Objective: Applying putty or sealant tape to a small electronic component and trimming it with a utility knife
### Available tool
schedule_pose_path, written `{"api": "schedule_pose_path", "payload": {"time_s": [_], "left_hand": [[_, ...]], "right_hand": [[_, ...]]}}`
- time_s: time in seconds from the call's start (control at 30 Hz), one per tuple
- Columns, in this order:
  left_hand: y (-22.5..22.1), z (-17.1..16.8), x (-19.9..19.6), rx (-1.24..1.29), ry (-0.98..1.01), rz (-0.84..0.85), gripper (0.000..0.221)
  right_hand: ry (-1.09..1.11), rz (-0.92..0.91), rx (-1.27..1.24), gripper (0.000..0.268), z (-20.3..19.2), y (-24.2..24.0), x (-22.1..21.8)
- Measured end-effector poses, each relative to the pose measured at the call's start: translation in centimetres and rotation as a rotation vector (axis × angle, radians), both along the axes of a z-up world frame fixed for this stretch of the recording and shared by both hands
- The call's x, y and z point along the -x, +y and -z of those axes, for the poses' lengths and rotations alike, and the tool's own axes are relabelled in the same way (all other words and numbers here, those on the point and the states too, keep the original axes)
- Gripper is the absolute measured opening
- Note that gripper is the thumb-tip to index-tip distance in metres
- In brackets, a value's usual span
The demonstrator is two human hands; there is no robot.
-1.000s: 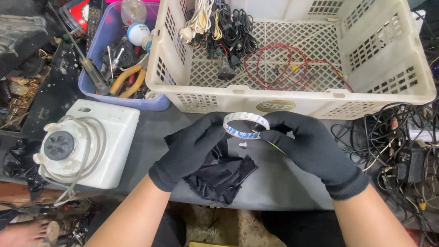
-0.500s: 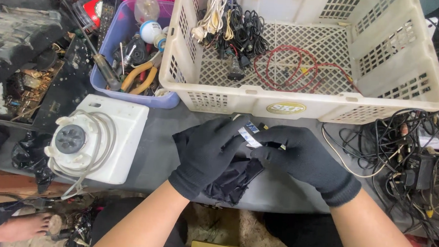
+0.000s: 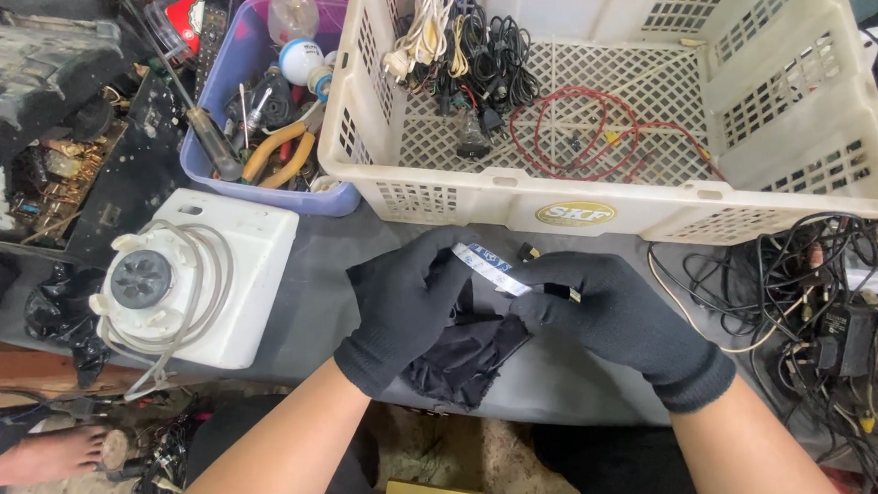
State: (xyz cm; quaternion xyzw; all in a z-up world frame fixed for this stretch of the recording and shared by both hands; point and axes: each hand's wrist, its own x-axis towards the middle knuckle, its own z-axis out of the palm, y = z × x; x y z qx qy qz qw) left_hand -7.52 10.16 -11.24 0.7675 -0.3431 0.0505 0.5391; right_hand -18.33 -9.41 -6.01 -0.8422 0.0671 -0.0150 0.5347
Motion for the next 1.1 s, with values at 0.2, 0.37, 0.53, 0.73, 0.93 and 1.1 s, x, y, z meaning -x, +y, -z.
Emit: {"api": "schedule_pose_path", "payload": {"time_s": [0.2,0.37,0.53,0.73,0.93,1.1], "left_hand": [[-0.6,-0.8,0.7,-0.053,0.297,-0.052,0.02],[-0.6,-1.5,0.5,-0.018,0.755,0.074,0.027],[-0.1,-2.2,1.1,-0.109,0.302,0.118,0.028],[0.3,-2.4,0.8,-0.071,0.053,0.19,0.027],[0.6,0.1,0.3,-0.148,-0.073,0.198,0.023],[0.3,-0.3,0.8,-0.11,-0.027,0.178,0.022]], "right_hand": [[-0.013,-0.01,-0.008,0.027,-0.2,-0.1,0.0],[-0.054,-0.075,-0.01,0.024,-1.2,0.3,-0.2],[-0.055,-0.092,-0.008,0.023,-1.7,0.6,-0.1],[-0.033,-0.12,0.053,0.026,-1.9,0.7,-0.3],[0.048,-0.155,0.005,0.029,-2.2,0.8,-0.2],[0.097,-0.163,-0.037,0.031,-2.4,1.2,-0.1]]}}
